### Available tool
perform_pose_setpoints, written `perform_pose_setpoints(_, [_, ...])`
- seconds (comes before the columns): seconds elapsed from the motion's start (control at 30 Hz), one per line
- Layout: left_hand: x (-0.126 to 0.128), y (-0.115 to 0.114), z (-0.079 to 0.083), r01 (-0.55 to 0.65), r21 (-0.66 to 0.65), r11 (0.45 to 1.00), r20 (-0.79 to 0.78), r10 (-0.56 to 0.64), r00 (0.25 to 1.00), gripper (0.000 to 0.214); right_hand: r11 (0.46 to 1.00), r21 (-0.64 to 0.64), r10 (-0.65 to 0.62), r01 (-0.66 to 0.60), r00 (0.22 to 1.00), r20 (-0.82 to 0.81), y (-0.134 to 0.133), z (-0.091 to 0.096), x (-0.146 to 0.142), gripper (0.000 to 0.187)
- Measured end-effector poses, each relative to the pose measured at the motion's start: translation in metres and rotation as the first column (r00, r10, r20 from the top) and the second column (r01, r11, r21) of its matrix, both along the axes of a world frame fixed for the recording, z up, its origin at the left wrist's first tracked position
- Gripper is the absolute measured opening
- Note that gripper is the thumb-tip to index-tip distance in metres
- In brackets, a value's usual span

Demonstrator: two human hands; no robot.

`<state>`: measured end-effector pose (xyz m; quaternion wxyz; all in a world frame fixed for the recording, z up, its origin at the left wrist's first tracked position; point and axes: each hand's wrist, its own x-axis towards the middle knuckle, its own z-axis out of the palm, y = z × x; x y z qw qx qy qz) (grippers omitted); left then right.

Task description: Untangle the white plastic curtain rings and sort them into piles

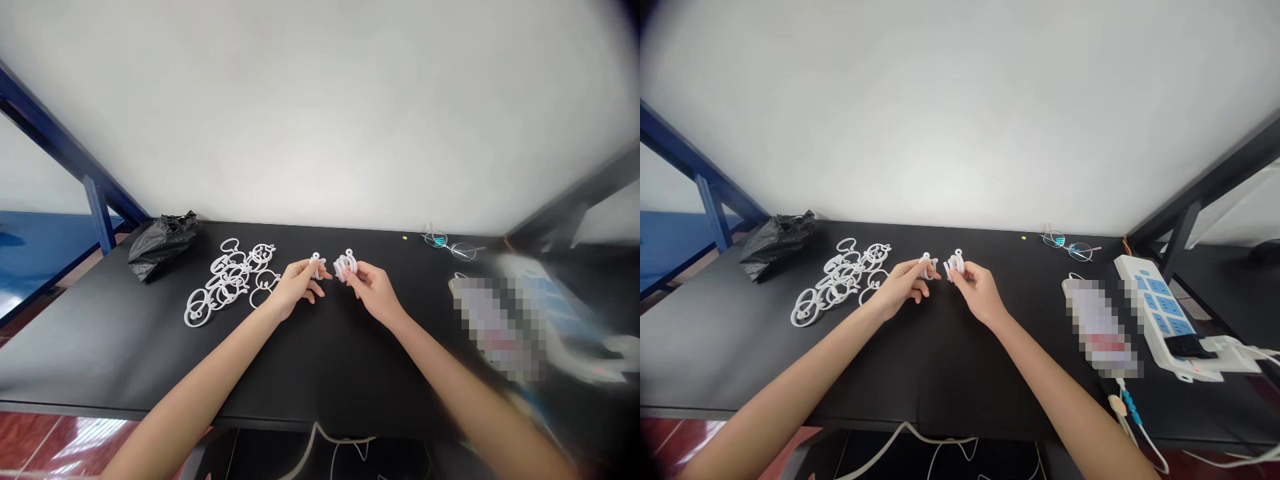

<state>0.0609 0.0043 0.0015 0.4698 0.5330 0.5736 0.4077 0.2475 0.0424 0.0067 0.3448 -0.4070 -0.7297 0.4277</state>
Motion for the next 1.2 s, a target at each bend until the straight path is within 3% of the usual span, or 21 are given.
perform_pose_setpoints(0.1, [0.012,-0.009,0.001,0.025,-0.167,0.986,0.438,0.051,0.898,0.044,0.996,-0.090,0.011,-0.021,0.994,-0.107,-0.007,0.000,-0.002,0.032])
perform_pose_setpoints(0.2, [0.020,-0.015,0.005,0.052,-0.202,0.978,0.610,0.084,0.788,0.041,0.998,-0.037,0.044,-0.047,0.996,-0.077,-0.012,0.001,-0.004,0.025])
perform_pose_setpoints(0.47, [0.022,-0.025,0.014,0.090,-0.206,0.974,0.715,0.087,0.693,0.026,0.997,0.036,0.077,-0.074,0.993,-0.088,-0.019,0.010,-0.001,0.019])
perform_pose_setpoints(0.57, [0.022,-0.027,0.012,0.106,-0.251,0.962,0.773,0.133,0.620,0.025,0.985,0.171,0.037,-0.018,0.994,-0.104,-0.021,0.012,0.000,0.018])
perform_pose_setpoints(0.7, [0.025,-0.031,0.010,0.127,-0.294,0.947,0.830,0.187,0.525,0.024,0.926,0.377,0.004,0.030,0.996,-0.088,-0.025,0.009,0.002,0.012])
perform_pose_setpoints(0.87, [0.029,-0.035,0.015,0.137,-0.255,0.957,0.800,0.129,0.585,0.032,0.863,0.497,-0.027,0.093,0.990,-0.138,-0.029,0.007,0.003,0.013])
perform_pose_setpoints(0.93, [0.029,-0.036,0.017,0.106,-0.245,0.964,0.758,0.122,0.641,0.032,0.886,0.429,-0.095,0.173,0.976,-0.197,-0.028,0.008,0.004,0.013])
perform_pose_setpoints(1.0, [0.030,-0.037,0.020,0.060,-0.205,0.977,0.703,0.104,0.703,0.030,0.941,0.251,-0.166,0.227,0.956,-0.241,-0.024,0.012,0.003,0.011])
perform_pose_setpoints(1.07, [0.030,-0.038,0.024,0.036,-0.134,0.990,0.651,0.061,0.757,0.026,0.993,0.000,-0.116,0.120,0.963,-0.244,-0.019,0.018,0.003,0.014])
perform_pose_setpoints(1.1, [0.030,-0.039,0.026,0.042,-0.100,0.994,0.633,0.031,0.774,0.024,0.991,-0.131,-0.005,-0.028,0.970,-0.244,-0.018,0.021,0.002,0.017])
perform_pose_setpoints(1.13, [0.030,-0.040,0.028,0.060,-0.074,0.996,0.623,-0.001,0.782,0.022,0.943,-0.260,0.135,-0.209,0.952,-0.276,-0.016,0.023,0.002,0.019])
perform_pose_setpoints(1.2, [0.030,-0.041,0.030,0.124,-0.043,0.991,0.621,-0.070,0.781,0.017,0.778,-0.422,0.295,-0.465,0.864,-0.408,-0.016,0.028,0.001,0.024])
